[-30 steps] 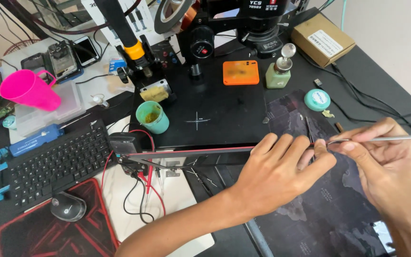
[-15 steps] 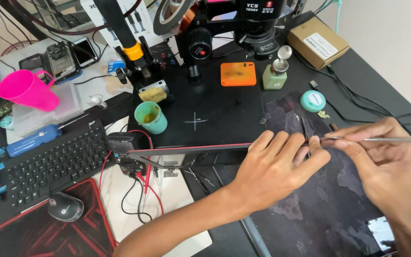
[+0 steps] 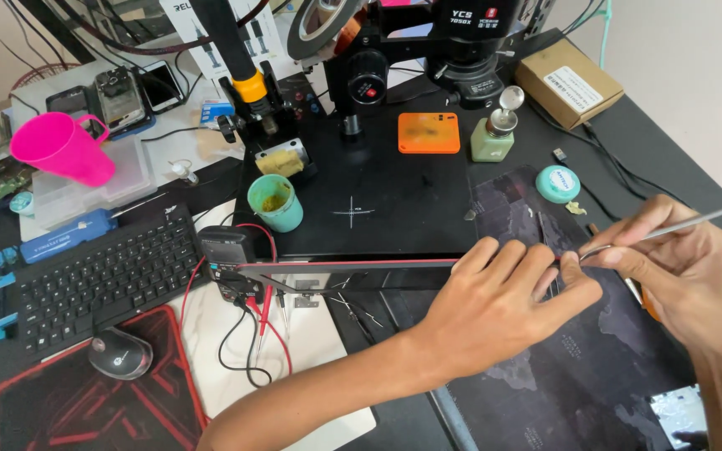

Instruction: The person works on a disassembled red laptop, using a screwdriver to remove screws from the internal chassis. They then flip the laptop to show the keyboard side and proceed to pry open the bezel of the screen using a metal tool.

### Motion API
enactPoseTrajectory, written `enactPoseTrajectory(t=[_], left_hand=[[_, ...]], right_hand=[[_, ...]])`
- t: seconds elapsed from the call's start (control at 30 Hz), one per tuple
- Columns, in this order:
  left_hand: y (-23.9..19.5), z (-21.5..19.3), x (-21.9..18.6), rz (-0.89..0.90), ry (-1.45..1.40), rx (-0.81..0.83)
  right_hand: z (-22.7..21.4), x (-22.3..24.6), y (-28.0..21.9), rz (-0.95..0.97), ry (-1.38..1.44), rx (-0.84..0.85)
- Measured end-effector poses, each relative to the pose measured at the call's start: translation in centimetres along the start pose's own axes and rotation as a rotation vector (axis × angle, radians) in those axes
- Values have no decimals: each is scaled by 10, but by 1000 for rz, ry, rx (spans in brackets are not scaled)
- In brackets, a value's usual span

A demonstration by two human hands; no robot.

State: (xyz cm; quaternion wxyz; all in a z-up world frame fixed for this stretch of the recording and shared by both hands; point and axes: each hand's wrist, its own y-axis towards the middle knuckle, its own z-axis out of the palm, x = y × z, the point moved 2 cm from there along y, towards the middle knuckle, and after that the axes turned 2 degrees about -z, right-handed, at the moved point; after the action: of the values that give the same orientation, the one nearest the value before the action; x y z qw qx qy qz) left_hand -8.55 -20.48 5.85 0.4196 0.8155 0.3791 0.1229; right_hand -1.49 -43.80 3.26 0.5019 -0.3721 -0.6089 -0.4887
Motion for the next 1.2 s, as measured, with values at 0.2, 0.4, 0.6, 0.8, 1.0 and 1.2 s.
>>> enactPoseTrajectory(t=[0.2,0.4,0.6,0.8,1.0,1.2], left_hand=[[1,3,1,-17,-16,1],[2,5,3,-24,-4,3],[2,7,3,-32,-10,8],[2,8,4,-43,-37,-4],[-2,13,6,-31,-38,-27],[3,4,6,-23,24,18]], right_hand=[[15,17,-11,-88,-160,-74],[42,41,-23,-162,-431,-160],[57,55,-28,-205,-604,-166],[67,57,-32,-412,-895,-161],[76,74,-26,-207,-831,-231],[41,45,-17,-119,-534,-136]])
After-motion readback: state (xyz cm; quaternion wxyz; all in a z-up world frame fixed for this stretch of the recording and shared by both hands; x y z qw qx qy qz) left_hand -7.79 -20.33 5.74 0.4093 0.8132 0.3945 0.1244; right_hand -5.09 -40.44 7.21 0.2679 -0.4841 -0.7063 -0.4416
